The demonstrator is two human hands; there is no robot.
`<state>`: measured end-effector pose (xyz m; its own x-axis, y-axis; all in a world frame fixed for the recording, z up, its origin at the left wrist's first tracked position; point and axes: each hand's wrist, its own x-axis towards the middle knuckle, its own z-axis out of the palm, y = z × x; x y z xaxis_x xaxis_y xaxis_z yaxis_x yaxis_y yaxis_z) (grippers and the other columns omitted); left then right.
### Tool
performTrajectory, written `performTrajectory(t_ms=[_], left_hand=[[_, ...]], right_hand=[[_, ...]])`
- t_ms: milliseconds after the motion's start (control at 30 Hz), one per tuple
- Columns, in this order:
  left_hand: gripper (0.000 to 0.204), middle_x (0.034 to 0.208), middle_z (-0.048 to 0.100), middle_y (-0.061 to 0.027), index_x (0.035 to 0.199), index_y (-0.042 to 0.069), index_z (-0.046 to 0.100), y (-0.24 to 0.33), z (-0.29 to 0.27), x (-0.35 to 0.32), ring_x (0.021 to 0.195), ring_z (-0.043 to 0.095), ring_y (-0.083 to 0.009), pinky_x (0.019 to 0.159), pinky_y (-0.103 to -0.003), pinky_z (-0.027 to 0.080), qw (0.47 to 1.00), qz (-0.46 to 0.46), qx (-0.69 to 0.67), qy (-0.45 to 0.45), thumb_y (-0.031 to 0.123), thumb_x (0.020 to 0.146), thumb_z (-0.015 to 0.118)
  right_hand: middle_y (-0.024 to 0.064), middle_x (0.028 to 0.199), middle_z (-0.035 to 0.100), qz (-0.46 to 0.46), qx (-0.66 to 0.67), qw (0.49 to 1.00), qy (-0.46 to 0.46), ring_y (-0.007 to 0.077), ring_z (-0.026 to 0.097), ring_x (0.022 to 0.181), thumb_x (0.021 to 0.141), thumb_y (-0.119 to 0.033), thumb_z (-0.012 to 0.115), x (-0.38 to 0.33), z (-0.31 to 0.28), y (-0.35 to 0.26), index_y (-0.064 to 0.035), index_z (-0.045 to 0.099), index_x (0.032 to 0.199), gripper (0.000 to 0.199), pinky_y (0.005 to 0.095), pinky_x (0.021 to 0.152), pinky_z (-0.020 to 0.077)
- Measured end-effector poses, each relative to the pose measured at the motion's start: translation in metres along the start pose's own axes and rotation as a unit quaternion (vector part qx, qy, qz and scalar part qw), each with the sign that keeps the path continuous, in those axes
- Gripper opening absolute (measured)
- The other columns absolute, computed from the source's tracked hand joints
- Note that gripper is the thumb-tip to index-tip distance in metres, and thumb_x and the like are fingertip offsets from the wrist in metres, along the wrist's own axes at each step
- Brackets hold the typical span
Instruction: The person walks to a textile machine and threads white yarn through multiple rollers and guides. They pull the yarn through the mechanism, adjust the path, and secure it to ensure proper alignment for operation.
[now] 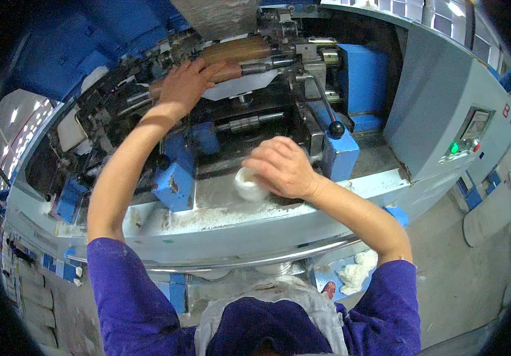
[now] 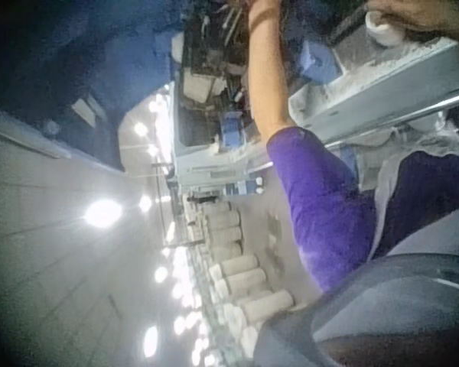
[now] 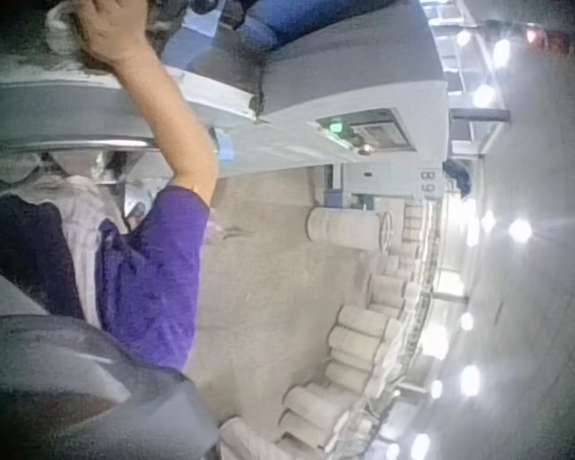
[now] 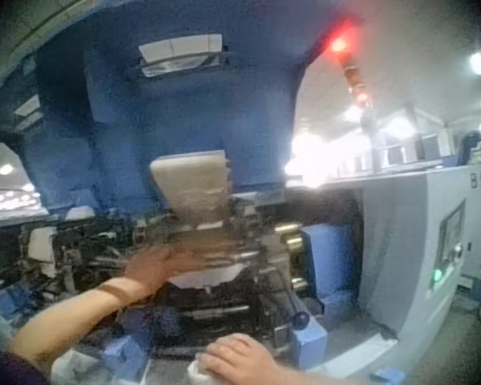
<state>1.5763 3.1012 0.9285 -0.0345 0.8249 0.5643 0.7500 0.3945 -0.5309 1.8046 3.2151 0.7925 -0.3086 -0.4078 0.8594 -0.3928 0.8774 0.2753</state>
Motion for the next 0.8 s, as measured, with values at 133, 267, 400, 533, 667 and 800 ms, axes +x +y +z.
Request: performTrajectory(t_ms=[133, 267, 400, 533, 667, 800], left_hand=[[0.053, 0.123, 0.054, -0.0089, 0.137, 0.025, 0.042, 0.016, 0.027, 0.019, 0.116, 0.050, -0.0294, 0.097, -0.045, 0.041, 0.998, 0.026, -0.029, 0.050, 0.028, 0.087, 0.059], [0.053, 0.125, 0.053, -0.0093, 0.137, 0.025, 0.042, 0.034, 0.047, 0.045, 0.117, 0.050, -0.0304, 0.097, -0.046, 0.041, 0.993, 0.013, -0.060, 0.105, 0.028, 0.087, 0.059], [0.054, 0.126, 0.052, -0.0103, 0.138, 0.026, 0.042, 0.034, 0.076, 0.064, 0.118, 0.049, -0.0318, 0.095, -0.048, 0.042, 0.996, 0.011, -0.054, 0.074, 0.027, 0.087, 0.059], [0.055, 0.126, 0.050, -0.0127, 0.137, 0.026, 0.043, 0.035, 0.091, 0.060, 0.118, 0.047, -0.0336, 0.092, -0.050, 0.043, 0.991, 0.026, -0.032, 0.123, 0.028, 0.085, 0.060], [0.050, 0.123, 0.050, -0.0153, 0.131, 0.022, 0.051, 0.038, 0.068, 0.051, 0.115, 0.047, -0.0334, 0.092, -0.049, 0.042, 0.989, 0.043, -0.060, 0.130, 0.025, 0.083, 0.064], [0.040, 0.113, 0.056, -0.0115, 0.120, 0.019, 0.059, 0.003, 0.028, 0.054, 0.114, 0.047, -0.0294, 0.097, -0.044, 0.038, 0.969, -0.011, -0.106, 0.223, 0.019, 0.080, 0.065]], right_hand=[[0.0050, 0.103, 0.058, 0.013, 0.009, 1.000, 0.005, 0.0240, 0.055, 0.096, 0.070, -0.022, 0.069, -0.002, 0.001, 0.000, -0.0119, 0.059, 0.109, 0.041, 0.0385, 0.084, 0.0429], [0.0055, 0.103, 0.058, 0.042, 0.002, 0.999, 0.002, 0.0249, 0.054, 0.096, 0.073, -0.022, 0.067, -0.002, -0.004, 0.003, -0.0108, 0.058, 0.110, 0.040, 0.0398, 0.086, 0.0415], [0.0064, 0.102, 0.058, 0.070, 0.002, 0.997, -0.020, 0.0260, 0.054, 0.096, 0.075, -0.023, 0.067, -0.001, -0.009, 0.004, -0.0096, 0.057, 0.110, 0.039, 0.0411, 0.086, 0.0409], [0.0084, 0.100, 0.058, 0.081, 0.015, 0.997, -0.011, 0.0285, 0.054, 0.095, 0.077, -0.022, 0.066, 0.002, -0.009, 0.008, -0.0085, 0.056, 0.111, 0.037, 0.0421, 0.085, 0.0404], [0.0083, 0.101, 0.058, 0.139, 0.007, 0.989, -0.046, 0.0284, 0.054, 0.093, 0.072, -0.019, 0.070, 0.001, -0.008, 0.013, -0.0098, 0.056, 0.109, 0.041, 0.0404, 0.078, 0.0413], [0.0105, 0.100, 0.058, 0.154, -0.010, 0.988, -0.027, 0.0304, 0.054, 0.092, 0.074, -0.011, 0.067, 0.007, -0.009, 0.011, -0.0078, 0.056, 0.109, 0.037, 0.0395, 0.076, 0.0415]])
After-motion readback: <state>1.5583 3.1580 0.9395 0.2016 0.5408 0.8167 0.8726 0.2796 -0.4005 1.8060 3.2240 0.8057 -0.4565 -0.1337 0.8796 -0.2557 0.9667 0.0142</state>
